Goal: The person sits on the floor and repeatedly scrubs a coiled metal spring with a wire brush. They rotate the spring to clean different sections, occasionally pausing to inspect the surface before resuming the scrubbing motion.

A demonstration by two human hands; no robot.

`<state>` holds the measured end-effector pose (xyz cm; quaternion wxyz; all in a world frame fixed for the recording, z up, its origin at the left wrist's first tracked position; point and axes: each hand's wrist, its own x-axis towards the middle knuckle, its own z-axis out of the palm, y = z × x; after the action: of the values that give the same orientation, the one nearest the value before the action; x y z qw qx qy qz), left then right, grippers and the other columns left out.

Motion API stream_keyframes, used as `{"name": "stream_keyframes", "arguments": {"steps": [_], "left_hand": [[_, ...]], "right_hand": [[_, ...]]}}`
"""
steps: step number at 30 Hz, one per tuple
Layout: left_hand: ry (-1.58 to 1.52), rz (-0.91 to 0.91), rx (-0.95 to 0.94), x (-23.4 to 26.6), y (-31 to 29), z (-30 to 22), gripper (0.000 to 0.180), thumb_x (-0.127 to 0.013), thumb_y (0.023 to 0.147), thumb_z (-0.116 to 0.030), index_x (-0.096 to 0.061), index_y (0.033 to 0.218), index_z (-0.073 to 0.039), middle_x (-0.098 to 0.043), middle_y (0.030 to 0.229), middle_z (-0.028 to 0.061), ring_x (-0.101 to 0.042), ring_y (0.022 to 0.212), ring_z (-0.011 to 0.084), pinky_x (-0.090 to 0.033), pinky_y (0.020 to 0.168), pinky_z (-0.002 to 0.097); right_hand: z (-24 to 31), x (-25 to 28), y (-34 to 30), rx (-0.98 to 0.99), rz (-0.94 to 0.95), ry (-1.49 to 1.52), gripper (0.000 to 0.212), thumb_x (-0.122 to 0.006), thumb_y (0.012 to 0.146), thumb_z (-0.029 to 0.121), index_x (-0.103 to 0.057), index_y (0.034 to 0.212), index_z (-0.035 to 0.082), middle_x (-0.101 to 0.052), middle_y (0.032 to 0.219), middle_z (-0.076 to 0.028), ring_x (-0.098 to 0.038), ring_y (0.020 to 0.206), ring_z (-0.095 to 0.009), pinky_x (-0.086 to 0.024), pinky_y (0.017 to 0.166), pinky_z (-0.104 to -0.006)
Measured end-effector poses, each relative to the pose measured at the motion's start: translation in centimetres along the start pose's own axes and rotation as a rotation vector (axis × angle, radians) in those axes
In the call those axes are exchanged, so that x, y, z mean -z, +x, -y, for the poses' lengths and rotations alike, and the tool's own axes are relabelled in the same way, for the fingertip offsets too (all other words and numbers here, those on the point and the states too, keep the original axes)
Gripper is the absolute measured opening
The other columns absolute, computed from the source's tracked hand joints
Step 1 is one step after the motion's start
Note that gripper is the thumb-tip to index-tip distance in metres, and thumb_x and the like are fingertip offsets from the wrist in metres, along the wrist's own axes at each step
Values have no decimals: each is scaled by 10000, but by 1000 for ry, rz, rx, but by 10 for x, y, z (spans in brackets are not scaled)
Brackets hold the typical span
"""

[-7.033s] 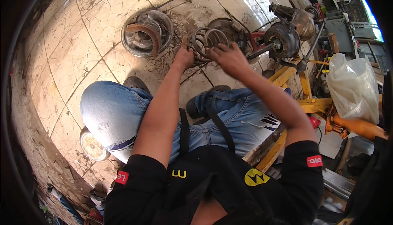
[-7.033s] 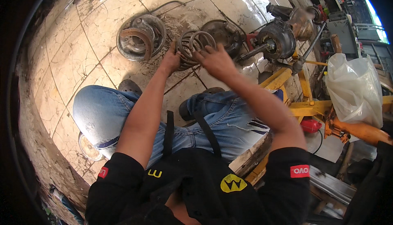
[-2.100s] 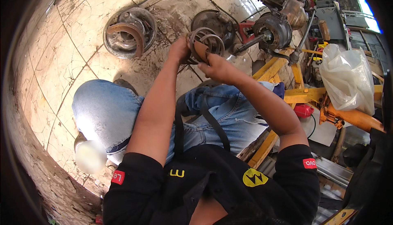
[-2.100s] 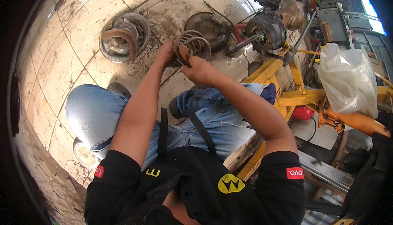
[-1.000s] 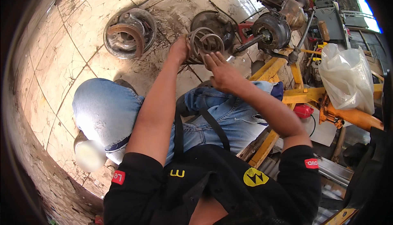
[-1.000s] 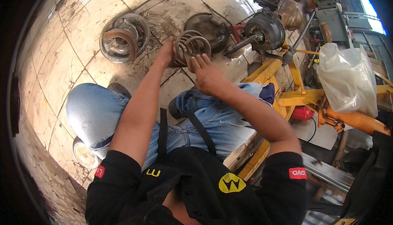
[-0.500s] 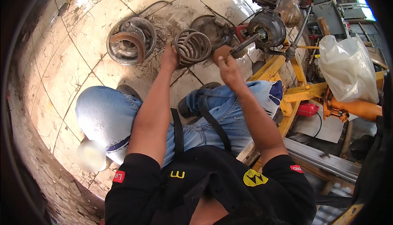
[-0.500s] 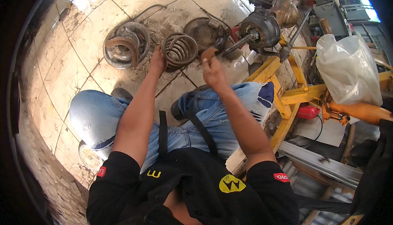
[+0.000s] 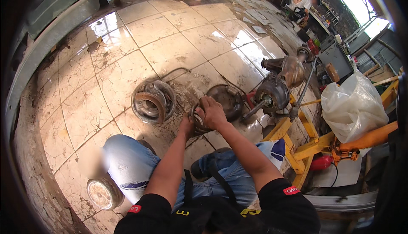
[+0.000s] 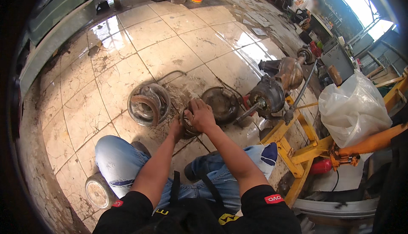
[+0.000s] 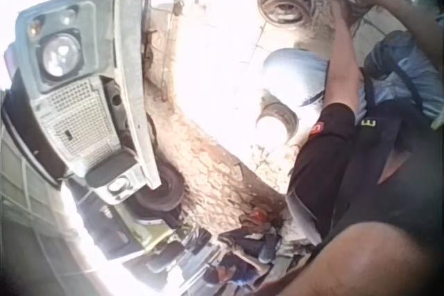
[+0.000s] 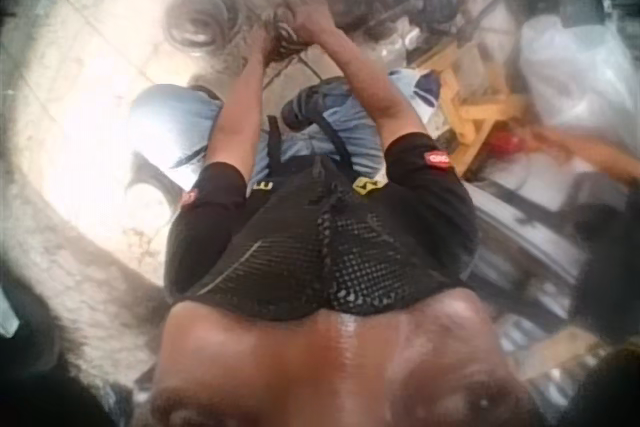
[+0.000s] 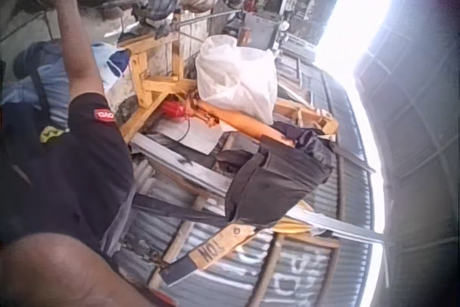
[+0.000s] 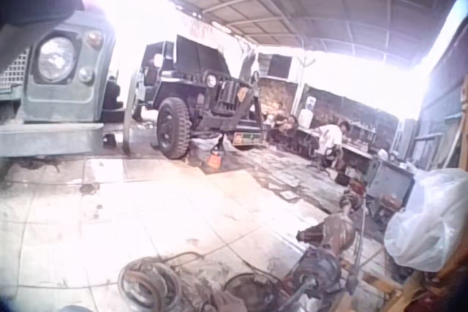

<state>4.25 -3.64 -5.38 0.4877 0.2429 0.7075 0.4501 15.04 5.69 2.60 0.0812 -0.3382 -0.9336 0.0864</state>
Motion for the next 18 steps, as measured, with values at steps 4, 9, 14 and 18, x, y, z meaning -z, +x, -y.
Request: {"name": "stream_keyframes", "arguments": {"steps": [4, 9, 14, 18], "left_hand": [[-160, -41, -3, 7, -9, -1, 408, -377, 1012, -229, -440, 1370, -45, -562, 1278, 186, -567, 1142, 297, -432, 956, 387], [-192, 88, 151, 7, -28, -39, 427, -334, 1020, -238, -428, 1388, -43, -555, 1281, 170, -576, 1107, 299, -446, 927, 388], [-197, 18, 108, -4, -11, -14, 434, -324, 1020, -234, -418, 1394, -34, -561, 1254, 183, -568, 1106, 301, -439, 929, 404], [-57, -21, 172, -5, 9, 8, 431, -309, 1031, -252, -445, 1359, -8, -562, 1241, 205, -558, 1131, 320, -424, 955, 423]], "right_hand": [[12, 15, 4, 126, 48, 49, 491, -335, 1003, 396, -490, 1354, 90, -528, 1355, -145, -476, 1263, -334, -348, 1054, -466], [-27, 20, 4, -217, 170, 194, 442, -326, 1001, 364, -599, 1204, 81, -603, 1223, -191, -554, 1130, -396, -426, 976, -445], [-34, 27, 33, -211, 386, 409, 462, -319, 1001, 337, -589, 1211, 27, -570, 1254, -245, -529, 1172, -408, -404, 1009, -445], [-67, 18, 26, -206, 441, 546, 459, -332, 1011, 337, -548, 1264, 22, -569, 1288, -209, -547, 1179, -356, -405, 1011, -414]]}}
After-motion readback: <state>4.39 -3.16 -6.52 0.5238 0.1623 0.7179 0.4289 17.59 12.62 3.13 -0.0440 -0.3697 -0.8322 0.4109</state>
